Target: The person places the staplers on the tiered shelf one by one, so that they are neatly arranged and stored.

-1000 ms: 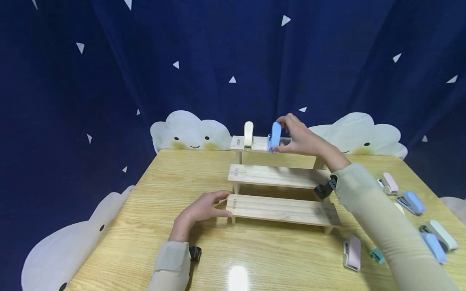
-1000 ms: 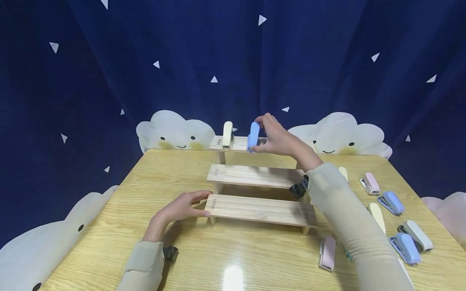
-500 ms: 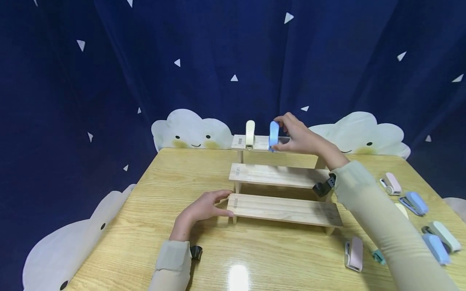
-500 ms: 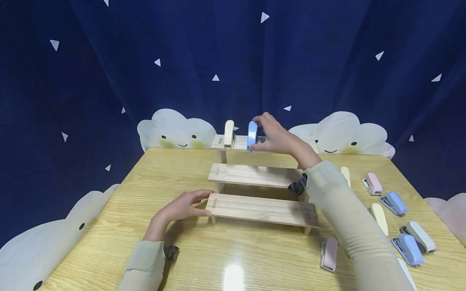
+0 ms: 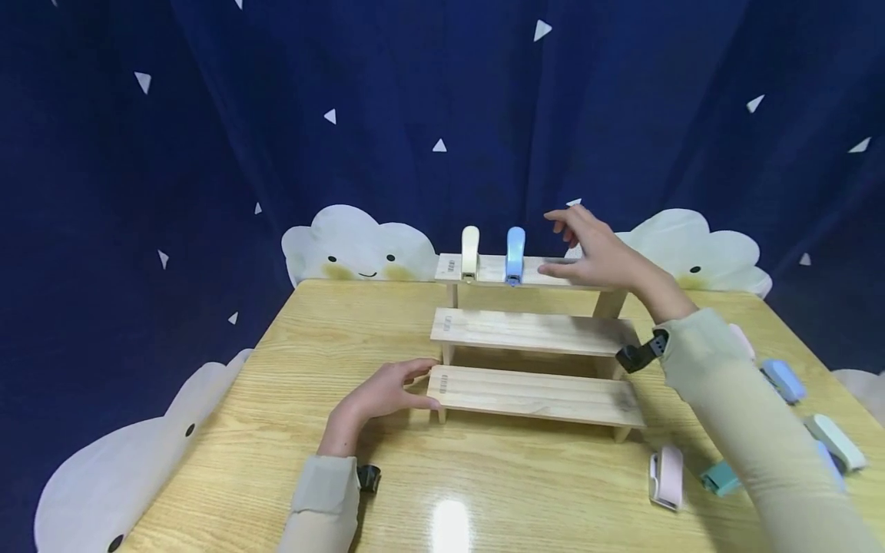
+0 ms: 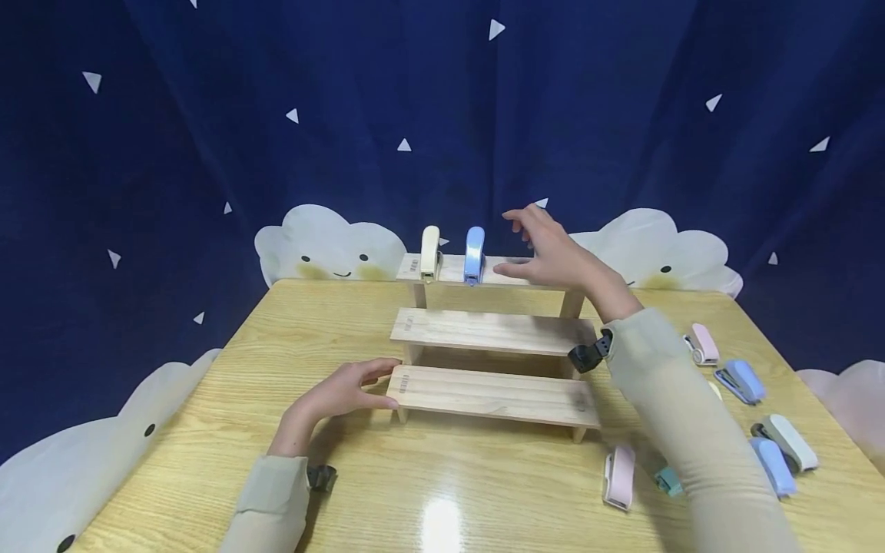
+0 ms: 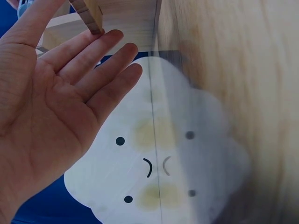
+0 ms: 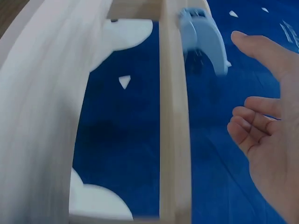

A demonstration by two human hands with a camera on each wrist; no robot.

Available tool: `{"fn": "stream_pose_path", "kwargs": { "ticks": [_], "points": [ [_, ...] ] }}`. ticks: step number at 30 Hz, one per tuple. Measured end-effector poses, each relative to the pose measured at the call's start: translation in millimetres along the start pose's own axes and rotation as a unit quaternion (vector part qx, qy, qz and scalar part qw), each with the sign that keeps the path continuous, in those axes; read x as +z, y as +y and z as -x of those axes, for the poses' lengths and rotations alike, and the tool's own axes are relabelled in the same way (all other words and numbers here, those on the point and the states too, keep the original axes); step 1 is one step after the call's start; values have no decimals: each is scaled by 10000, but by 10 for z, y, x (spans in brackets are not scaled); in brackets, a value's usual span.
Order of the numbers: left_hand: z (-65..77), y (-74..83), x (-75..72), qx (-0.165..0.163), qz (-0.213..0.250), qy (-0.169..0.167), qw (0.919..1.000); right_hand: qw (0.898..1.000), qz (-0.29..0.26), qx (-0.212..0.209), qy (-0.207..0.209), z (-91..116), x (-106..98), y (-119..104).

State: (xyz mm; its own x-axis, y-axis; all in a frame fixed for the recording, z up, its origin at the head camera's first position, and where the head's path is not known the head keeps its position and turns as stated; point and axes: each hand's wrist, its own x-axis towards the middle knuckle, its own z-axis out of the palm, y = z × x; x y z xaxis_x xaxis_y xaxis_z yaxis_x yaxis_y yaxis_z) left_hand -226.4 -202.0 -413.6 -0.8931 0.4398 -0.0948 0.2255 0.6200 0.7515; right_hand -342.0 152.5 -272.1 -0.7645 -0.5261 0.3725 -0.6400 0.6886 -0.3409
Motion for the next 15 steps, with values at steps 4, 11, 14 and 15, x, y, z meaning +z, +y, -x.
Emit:
{"fn": "stream_pose_path", "kwargs": {
  "ticks": [4,11,14,15],
  "points": [
    [5,6,-16,-5,5,21,10000,9995,147,-3,297,164,-139,135],
    [12,-2,-21,-103,146,23,9998,9972,356,105,642,455,-306,381],
    [3,-8,-4,-90,176,2,9998,9956,520,265,732,598,-342,504],
    [-1,-10,2,-86,184,-4,9998,9951,560,317,745,649,-349,547]
  ]
}}
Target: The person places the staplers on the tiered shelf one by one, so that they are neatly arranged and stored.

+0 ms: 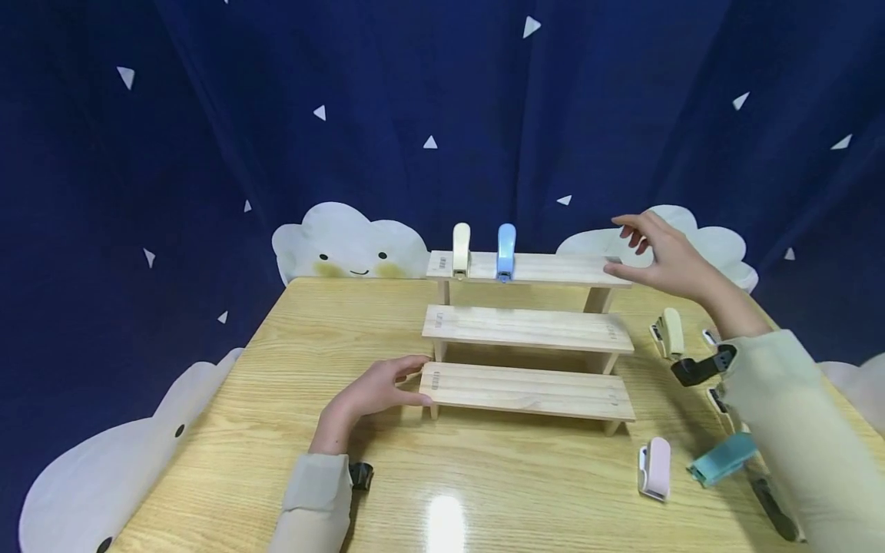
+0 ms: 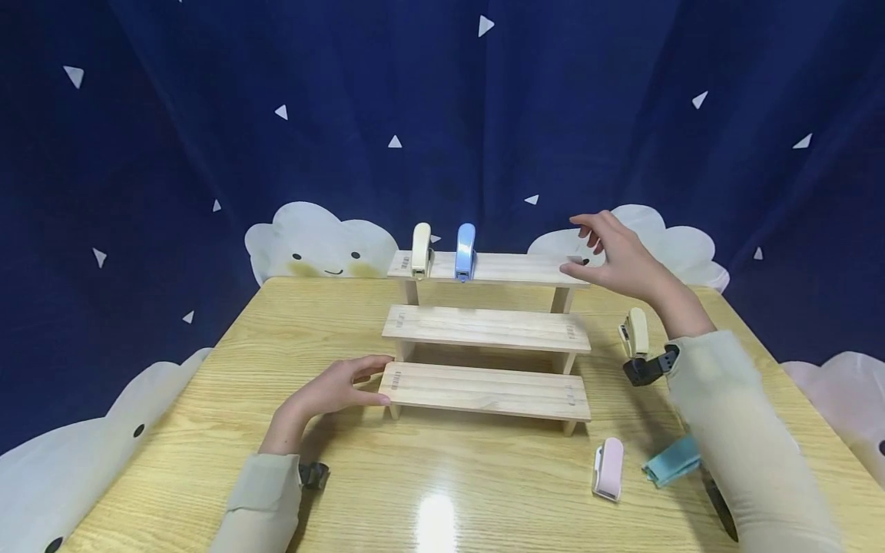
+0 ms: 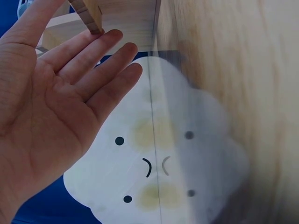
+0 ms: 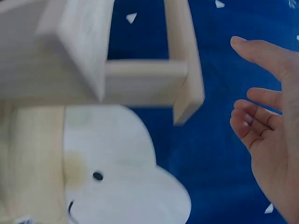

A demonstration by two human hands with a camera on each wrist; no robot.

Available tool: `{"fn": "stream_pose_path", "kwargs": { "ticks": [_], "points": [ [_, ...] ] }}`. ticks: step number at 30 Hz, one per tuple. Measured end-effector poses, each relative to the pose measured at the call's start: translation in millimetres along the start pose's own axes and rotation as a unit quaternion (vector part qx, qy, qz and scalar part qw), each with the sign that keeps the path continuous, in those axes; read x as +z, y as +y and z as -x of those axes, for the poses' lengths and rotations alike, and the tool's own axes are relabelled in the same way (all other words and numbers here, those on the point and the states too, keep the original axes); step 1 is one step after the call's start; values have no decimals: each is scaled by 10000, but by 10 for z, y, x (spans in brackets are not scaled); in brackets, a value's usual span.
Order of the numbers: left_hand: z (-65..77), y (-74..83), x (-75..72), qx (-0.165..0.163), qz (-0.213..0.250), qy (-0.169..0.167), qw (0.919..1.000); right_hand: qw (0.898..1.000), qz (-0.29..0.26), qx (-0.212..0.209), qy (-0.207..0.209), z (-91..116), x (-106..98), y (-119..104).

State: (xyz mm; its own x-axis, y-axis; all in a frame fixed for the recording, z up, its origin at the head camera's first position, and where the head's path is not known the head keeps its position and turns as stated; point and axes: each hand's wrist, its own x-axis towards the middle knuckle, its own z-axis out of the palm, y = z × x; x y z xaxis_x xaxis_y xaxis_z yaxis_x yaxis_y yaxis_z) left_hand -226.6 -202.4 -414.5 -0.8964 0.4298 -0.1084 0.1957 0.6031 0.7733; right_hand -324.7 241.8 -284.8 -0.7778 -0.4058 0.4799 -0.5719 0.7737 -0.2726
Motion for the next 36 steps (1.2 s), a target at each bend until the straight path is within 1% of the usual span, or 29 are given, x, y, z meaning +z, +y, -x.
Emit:
{"fn": "stream_pose_path", "kwargs": {
  "ticks": [3,6,10,13,15,20,23,27,32,36],
  "points": [
    [-7,-6,3,-4,13,-4,10000,9999,73,144,14,127,-4,137],
    [-9,-8,6,-16,40,-10,10000,9996,-8,287,77,249,11,278],
    [-7,-5,7,-21,57,-18,10000,9973,-317,652,117,405,33,453],
    [-7,-3,7,-11,36,-23,10000,9940,-490,975,-65,524,45,574],
    [-7,-2,8,-7,21,-24,10000,9920,-477,1149,-203,598,67,653],
    [-4,0,11,-26,13,-8,10000,9882,-256,1370,-641,726,156,871],
    [0,1,14,-12,8,2,10000,9830,-197,1506,-1028,790,215,1013],
    [3,-5,21,41,-11,-3,10000,9770,-101,1607,-1398,883,281,1166],
    [2,-8,21,38,-5,-22,10000,9694,-114,1678,-1787,968,336,1279],
    [-5,-6,10,68,-2,-8,10000,9696,-174,1517,-1912,992,360,1328]
  ]
}}
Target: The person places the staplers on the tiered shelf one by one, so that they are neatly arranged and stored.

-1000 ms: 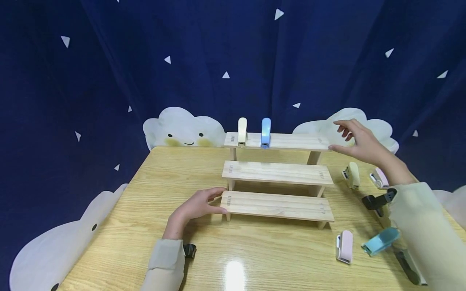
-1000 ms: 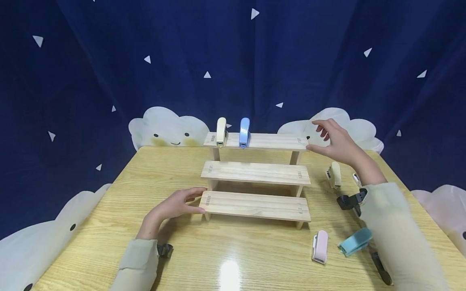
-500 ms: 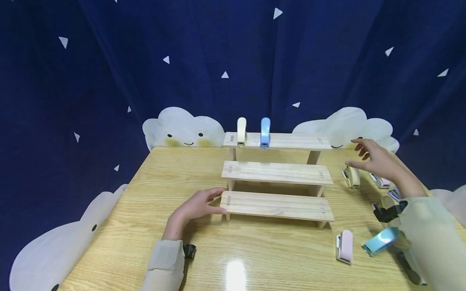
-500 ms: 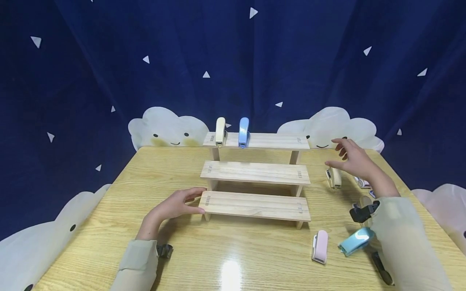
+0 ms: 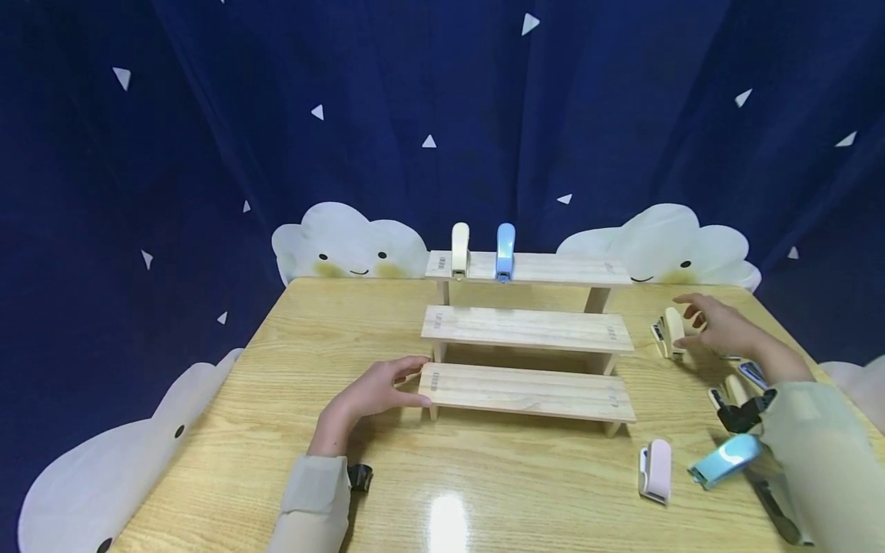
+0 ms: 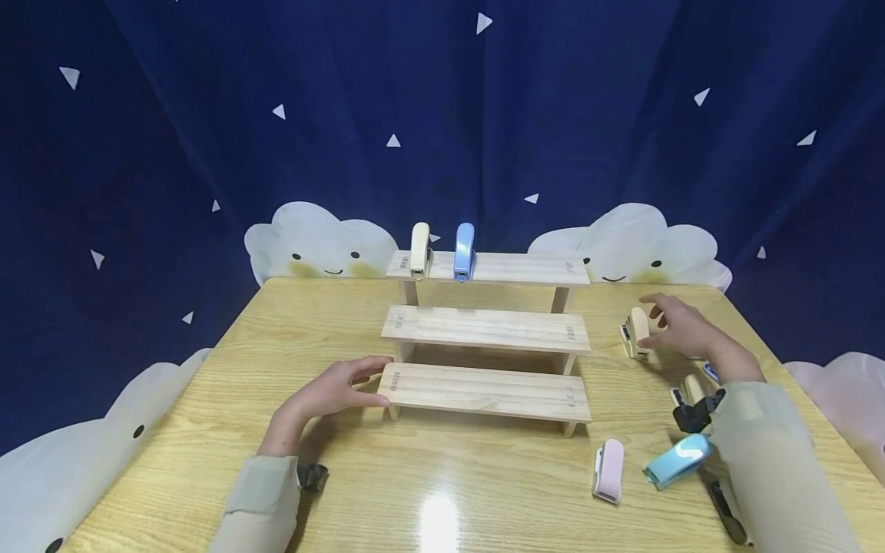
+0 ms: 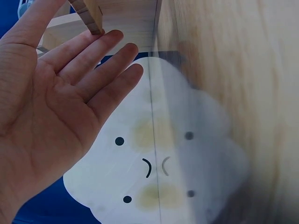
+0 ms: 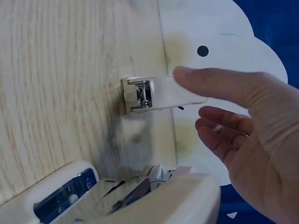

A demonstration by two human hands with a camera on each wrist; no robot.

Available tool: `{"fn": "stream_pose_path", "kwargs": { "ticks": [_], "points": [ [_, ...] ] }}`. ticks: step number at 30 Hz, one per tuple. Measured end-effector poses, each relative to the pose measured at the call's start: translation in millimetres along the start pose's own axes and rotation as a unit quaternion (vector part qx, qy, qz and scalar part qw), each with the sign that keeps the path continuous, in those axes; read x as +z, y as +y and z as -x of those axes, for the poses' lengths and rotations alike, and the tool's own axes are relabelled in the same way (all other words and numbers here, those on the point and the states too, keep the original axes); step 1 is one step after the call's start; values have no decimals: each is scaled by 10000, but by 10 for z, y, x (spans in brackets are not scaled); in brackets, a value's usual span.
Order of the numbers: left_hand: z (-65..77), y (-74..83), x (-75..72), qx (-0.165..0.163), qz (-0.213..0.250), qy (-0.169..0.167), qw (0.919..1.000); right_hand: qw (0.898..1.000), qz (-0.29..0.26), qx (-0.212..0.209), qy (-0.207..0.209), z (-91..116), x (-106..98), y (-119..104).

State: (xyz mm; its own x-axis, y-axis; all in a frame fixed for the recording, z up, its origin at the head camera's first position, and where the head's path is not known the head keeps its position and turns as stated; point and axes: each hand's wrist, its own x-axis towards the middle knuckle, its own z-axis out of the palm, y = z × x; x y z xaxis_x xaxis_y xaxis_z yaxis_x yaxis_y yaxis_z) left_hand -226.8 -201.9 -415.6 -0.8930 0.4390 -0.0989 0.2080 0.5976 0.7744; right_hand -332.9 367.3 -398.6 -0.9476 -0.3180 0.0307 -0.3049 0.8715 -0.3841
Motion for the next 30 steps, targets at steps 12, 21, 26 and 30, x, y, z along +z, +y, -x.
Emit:
{"fn": "stream_pose_path", "kwargs": {
  "ticks": [12,21,26,30],
  "points": [
    [5,7,-5,-85,29,-37,10000,9995,-115,-140,-266,-16,94,29],
    [-3,18,-22,-76,-56,-42,9999,9995,-6,-145,-272,-28,147,31],
    [-8,8,-23,-63,-19,-26,10000,9993,176,-332,-25,-51,153,41],
    [-13,-5,-20,-45,-40,-15,10000,9990,213,-379,53,-50,149,32]
  ]
}}
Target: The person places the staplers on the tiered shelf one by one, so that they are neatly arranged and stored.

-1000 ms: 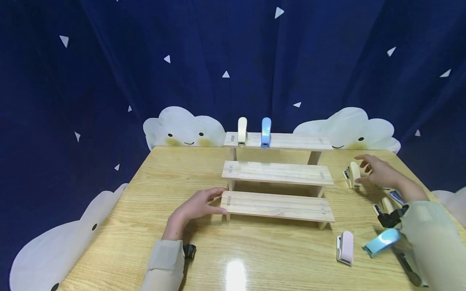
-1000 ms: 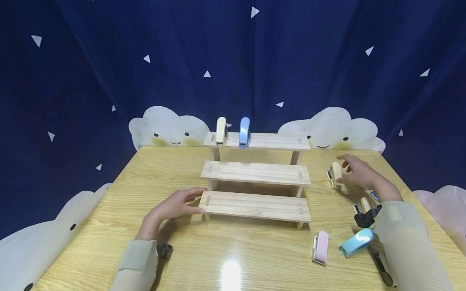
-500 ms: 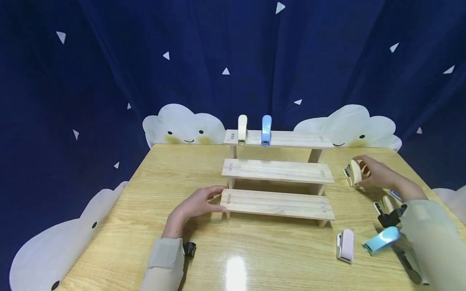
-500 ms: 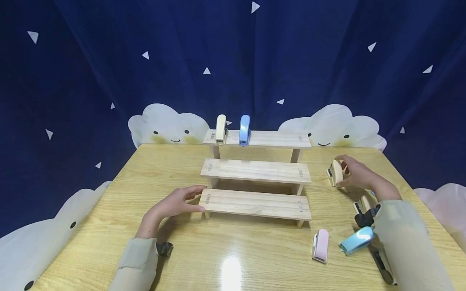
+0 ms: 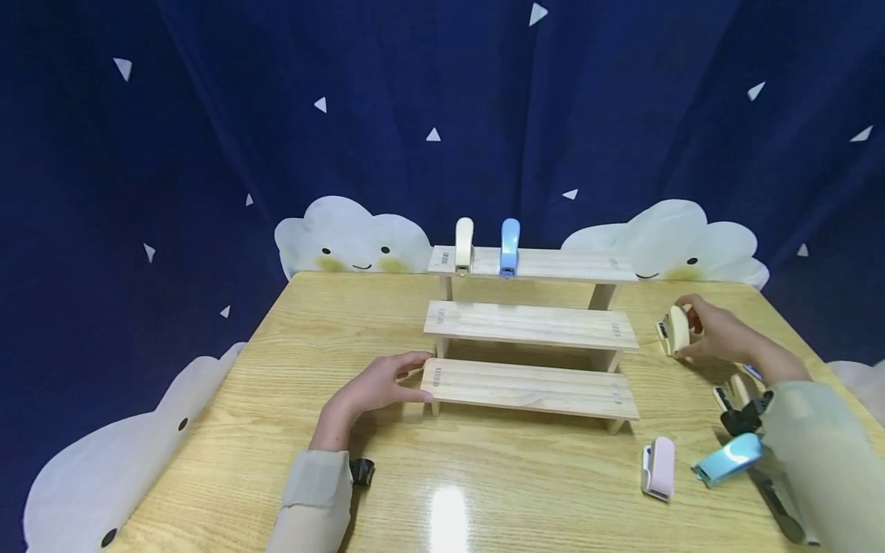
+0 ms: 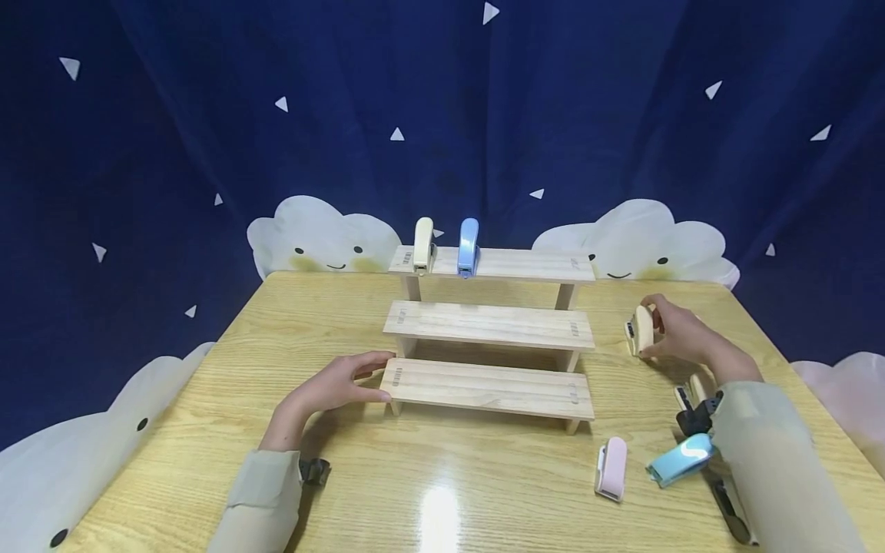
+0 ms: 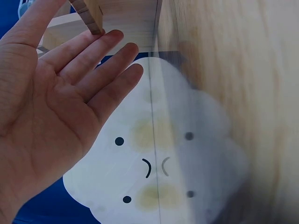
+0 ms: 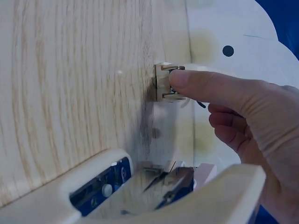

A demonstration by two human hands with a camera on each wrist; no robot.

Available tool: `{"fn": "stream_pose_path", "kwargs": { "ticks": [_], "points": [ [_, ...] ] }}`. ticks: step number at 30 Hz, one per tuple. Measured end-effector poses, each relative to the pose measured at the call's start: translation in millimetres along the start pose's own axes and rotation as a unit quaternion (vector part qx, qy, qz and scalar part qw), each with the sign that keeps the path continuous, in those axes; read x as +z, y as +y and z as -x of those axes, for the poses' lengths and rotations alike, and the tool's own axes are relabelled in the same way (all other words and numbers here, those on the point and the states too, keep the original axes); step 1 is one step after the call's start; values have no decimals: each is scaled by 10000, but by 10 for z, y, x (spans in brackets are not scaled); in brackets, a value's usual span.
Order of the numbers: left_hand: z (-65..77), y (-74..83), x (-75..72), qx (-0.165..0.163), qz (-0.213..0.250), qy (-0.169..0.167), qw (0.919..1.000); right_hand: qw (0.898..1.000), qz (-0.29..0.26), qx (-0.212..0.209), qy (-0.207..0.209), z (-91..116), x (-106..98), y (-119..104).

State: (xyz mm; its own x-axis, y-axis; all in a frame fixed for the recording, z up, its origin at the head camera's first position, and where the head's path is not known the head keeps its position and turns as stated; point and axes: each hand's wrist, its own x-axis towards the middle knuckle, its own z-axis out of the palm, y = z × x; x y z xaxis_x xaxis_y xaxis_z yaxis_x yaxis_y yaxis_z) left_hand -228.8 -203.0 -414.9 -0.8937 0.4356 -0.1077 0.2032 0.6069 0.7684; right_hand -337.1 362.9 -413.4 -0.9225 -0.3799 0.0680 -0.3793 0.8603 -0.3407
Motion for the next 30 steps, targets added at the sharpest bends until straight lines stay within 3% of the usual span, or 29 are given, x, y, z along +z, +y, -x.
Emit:
{"fn": "stream_pose_path", "kwargs": {
  "ticks": [7,15,24,30],
  "points": [
    [-2,5,5,-39,-11,15,10000,9981,89,-177,592,52,-23,23],
    [1,-10,4,-57,48,16,10000,9871,-167,-700,1427,77,-141,-107],
    [1,-6,4,-33,62,4,10000,9869,-584,-171,1494,104,-347,-347],
    [6,-8,13,-22,75,-6,10000,9796,-910,-169,1782,100,-495,-518]
  ]
}}
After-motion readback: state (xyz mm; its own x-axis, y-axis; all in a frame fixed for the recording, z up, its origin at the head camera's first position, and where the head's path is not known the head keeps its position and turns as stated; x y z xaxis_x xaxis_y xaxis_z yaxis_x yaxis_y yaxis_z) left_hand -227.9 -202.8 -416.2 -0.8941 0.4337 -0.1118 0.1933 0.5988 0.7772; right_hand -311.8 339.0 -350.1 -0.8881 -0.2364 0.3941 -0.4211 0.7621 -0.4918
